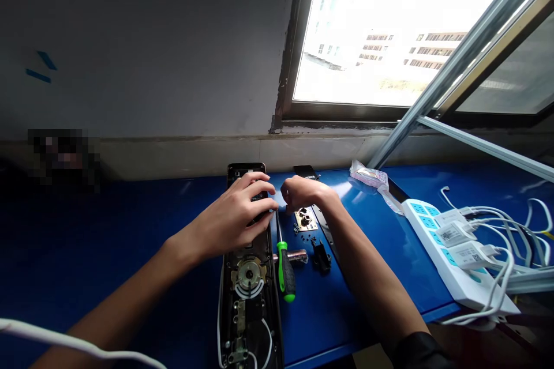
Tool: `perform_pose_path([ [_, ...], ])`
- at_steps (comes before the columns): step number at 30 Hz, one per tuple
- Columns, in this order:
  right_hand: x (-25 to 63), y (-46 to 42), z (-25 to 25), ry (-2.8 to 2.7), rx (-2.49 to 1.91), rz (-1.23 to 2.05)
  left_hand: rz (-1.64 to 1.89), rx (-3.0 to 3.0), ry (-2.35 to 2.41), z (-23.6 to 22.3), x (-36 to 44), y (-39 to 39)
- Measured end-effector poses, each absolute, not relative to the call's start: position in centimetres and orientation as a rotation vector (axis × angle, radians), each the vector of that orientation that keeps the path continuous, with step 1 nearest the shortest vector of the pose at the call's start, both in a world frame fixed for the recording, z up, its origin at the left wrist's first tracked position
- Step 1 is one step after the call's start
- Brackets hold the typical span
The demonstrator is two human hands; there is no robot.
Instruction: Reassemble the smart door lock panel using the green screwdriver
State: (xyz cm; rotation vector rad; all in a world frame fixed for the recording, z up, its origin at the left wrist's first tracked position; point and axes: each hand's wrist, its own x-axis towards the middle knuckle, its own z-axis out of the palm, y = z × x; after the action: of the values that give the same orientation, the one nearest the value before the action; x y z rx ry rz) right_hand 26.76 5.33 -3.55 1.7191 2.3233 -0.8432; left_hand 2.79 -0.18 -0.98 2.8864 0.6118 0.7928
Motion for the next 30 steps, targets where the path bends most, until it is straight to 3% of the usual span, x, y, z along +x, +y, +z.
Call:
perform_pose_path([
  [4, 27.2, 3.5, 0.0, 2.544, 1.784, -0.819, 0.838, 2.795, 0.644, 0.8, 1.0, 0.1],
  [10, 25.6, -0.7, 5.0, 3.109, 1.78, -0.725, 0.579, 2.816, 0.76, 2.3, -2.0, 0.2],
  [15, 22.7, -1.4, 4.4, 3.26, 1.453, -0.566, 0.553, 2.841, 0.812, 1.6, -1.7, 0.4],
  [22, 21.7, -0.4, 2.6, 3.182, 1.395, -0.56, 0.633, 2.794, 0.81, 1.9, -2.3, 1.1],
  [30, 20.4, -0.5, 2.0, 3.106, 1.338, -0.335, 0.586, 2.793, 0.844, 2.0, -2.4, 0.7],
])
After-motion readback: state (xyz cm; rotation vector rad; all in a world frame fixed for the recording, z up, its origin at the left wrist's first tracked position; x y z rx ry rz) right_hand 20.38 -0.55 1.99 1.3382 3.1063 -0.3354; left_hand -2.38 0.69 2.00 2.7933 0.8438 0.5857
